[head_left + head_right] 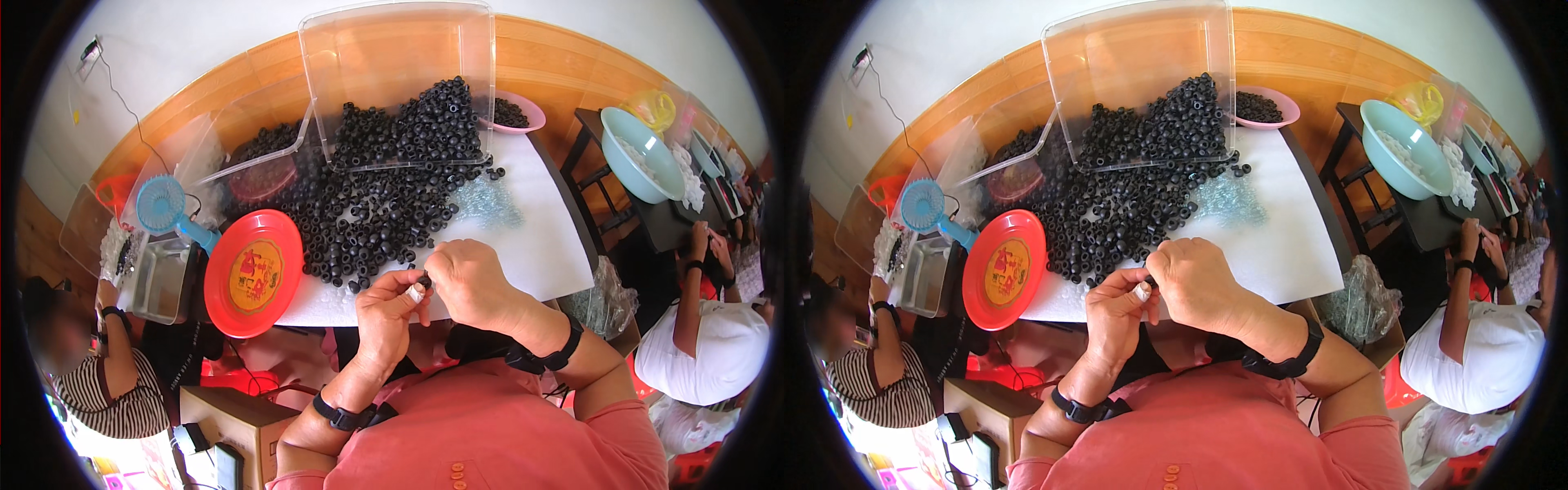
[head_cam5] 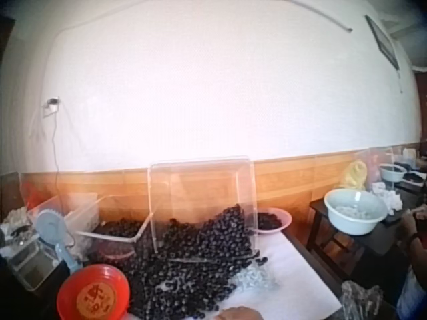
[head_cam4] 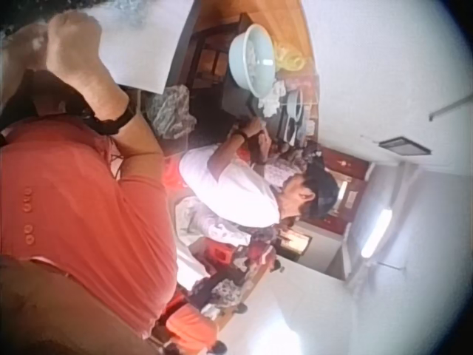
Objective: Assembling small black plastic or rubber shoe components by hand at a workstation.
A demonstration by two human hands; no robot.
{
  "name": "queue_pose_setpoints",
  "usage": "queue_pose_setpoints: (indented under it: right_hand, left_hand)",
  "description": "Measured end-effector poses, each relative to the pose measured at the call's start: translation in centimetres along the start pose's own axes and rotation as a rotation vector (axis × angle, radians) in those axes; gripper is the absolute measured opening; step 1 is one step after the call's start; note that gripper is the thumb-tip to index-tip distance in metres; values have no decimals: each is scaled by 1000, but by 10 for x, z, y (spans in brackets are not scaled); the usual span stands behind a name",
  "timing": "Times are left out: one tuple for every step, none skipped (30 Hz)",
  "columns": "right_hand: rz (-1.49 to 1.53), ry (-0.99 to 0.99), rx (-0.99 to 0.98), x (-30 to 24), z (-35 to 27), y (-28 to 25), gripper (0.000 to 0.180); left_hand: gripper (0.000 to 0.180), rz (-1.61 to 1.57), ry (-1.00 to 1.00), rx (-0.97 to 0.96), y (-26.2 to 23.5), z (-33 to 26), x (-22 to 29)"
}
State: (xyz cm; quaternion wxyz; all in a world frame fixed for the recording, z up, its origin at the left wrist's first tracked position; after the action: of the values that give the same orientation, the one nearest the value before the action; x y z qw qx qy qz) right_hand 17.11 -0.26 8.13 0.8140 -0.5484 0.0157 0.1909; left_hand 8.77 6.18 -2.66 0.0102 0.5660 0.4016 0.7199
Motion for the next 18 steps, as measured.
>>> queue_pose_setpoints:
  right_hand:
    - [1,-3,-3,0,1,1,17]
    - [-16,-24,8,-2,1,0,17]
    - [-32,-45,20,-5,2,0,17]
    - [-33,-46,16,-2,2,1,17]
    - [126,-4,4,11,1,6,19]
    - [284,39,-8,23,1,13,20]
    - [194,5,16,16,2,13,24]
    - [196,1,11,12,1,12,24]
    - [110,-62,37,-1,0,6,24]
    - [26,-123,62,-14,-1,1,25]
    - [44,-192,110,-22,-1,1,26]
    - [47,-193,104,-23,1,3,26]
    - [54,-168,77,-19,7,5,25]
    - [62,-142,49,-15,10,8,23]
    - [214,-111,58,-1,9,13,18]
    - [215,-114,53,-1,8,13,18]
    - [230,-122,60,-2,7,11,17]
    - [245,-131,68,-2,5,9,18]
  left_hand:
    - [16,-2,2,3,0,0,0]
    - [16,-6,14,1,0,-1,0]
    - [15,-9,27,-1,0,-1,0]
    - [15,-13,28,0,1,0,1]
    - [15,-12,16,22,2,0,1]
    - [14,-12,4,44,2,0,1]
    - [14,-15,7,49,1,-1,0]
    - [14,1,13,49,1,-2,-1]
    - [14,18,18,49,1,-2,-1]
    - [14,13,17,53,2,-4,-3]
    - [13,52,46,36,5,-4,-1]
    - [13,92,75,18,7,-5,1]
    - [13,133,72,27,7,-3,2]
    - [13,130,76,25,7,-2,3]
    - [12,92,44,33,6,-1,0]
    - [12,52,10,47,4,-3,-5]
    - [12,48,12,51,3,-3,-4]
    - [12,70,13,37,4,-1,-2]
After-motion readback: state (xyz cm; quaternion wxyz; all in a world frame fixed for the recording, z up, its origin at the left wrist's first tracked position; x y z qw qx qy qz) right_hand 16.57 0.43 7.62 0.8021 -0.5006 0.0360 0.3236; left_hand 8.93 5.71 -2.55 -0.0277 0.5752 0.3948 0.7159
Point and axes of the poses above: each hand's wrist, its own z-axis towards the middle knuckle, its own y-axis out of the palm, x = y × z, the point moved 9 cm from there along z, towards the middle knuckle, and after that the axes turned 15 degrees about -x, right-handed, at the moved point
